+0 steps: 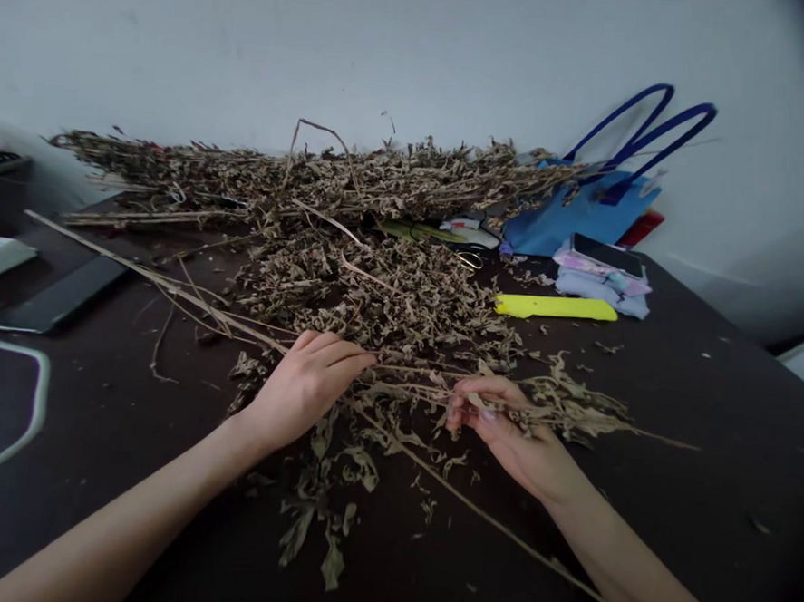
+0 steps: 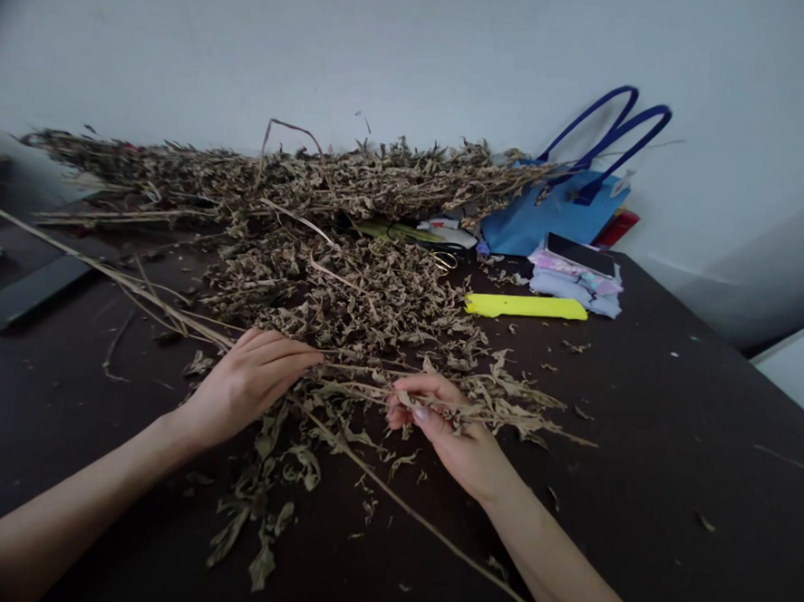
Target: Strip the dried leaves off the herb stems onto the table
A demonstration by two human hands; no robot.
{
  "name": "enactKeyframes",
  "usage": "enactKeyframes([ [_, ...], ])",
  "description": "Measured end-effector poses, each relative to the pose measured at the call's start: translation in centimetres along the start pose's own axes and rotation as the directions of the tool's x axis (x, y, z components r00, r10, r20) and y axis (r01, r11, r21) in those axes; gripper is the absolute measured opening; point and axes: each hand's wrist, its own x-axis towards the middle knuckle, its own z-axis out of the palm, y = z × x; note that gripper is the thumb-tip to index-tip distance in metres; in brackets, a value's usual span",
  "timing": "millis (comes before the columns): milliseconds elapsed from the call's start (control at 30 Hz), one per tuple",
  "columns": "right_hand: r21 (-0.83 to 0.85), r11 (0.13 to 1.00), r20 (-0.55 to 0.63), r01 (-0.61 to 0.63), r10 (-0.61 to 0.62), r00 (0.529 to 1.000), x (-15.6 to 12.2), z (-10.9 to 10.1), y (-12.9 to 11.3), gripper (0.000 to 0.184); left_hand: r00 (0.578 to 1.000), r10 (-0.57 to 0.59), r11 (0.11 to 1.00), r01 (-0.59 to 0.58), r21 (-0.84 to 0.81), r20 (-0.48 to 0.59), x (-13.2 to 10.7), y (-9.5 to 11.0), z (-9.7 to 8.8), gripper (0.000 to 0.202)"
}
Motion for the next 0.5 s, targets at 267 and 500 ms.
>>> enactKeyframes([
  [267, -0.02, 1.0, -0.005, -0.001, 0.001, 1.0, -0.1, 0.2, 0.0, 0.019, 0.986, -0.147, 0.975, 0.13, -0.18, -0.084, 0.1, 0.3, -0.1, 0.019],
  [500, -0.015, 1.0, -0.001, -0.004, 0.004, 1.0, -0.2, 0.3, 0.0, 0.019, 0.937, -0.274, 0.948, 0.225, -0.224, -0.218, 0.1, -0.1, -0.9, 0.017],
])
